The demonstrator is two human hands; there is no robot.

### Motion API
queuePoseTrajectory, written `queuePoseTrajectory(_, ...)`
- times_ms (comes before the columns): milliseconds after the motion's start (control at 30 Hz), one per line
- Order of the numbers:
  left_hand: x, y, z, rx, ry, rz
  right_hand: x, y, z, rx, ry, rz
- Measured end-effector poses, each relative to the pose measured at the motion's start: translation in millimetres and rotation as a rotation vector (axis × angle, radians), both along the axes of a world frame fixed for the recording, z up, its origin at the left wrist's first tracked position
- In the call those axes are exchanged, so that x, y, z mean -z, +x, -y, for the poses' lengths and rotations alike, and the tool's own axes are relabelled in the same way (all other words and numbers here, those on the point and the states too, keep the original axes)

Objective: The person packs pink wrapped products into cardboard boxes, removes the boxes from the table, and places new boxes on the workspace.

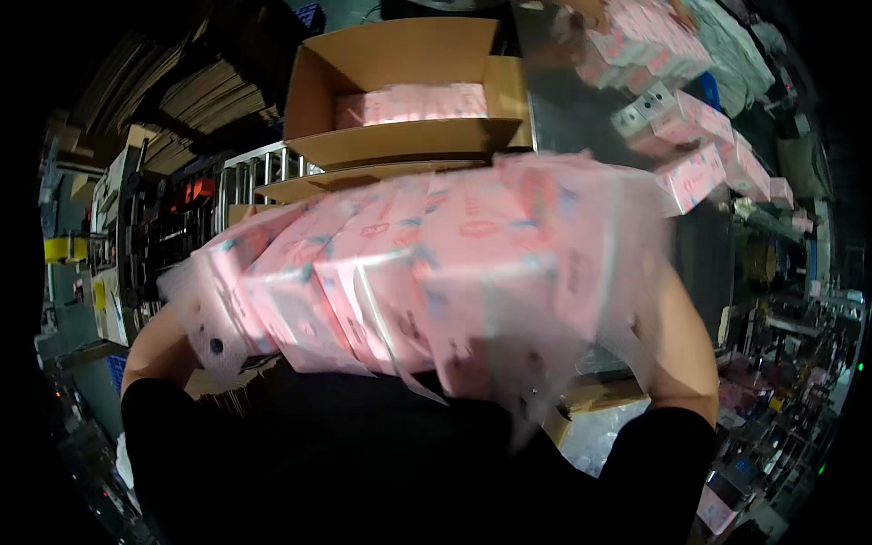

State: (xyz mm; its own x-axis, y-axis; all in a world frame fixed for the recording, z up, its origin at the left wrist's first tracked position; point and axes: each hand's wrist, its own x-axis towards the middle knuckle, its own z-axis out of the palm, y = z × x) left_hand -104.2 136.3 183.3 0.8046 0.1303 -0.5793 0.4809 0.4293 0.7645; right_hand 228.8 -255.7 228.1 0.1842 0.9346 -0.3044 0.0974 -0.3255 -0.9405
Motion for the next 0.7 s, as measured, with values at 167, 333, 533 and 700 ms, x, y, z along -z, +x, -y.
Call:
queuePoseTrajectory(167, 84.6, -58.3, -50.5, 0.065, 0.05, -0.116, 155.6, -9.2, -72.0, -0.167, -0.018, 0.346)
queuePoseTrajectory(333, 57.7, -51.3, -61.0, 0.348, 0.057, -0.382, 156.5, -11.8, -43.2, 0.152, -0.551, -0.364)
queuePoseTrajectory(533, 67.4, -66.5, -13.8, 0.627, 1.007, -0.187, 97.5, -102.6, -61.0, 0.215, -0.468, -0.14)
queuePoseTrajectory(700, 52.4, -142.8, -33.7, 0.514, 0.889, -0.101, 74.0, -163.0, -87.8, -0.238, -0.41, 0.552)
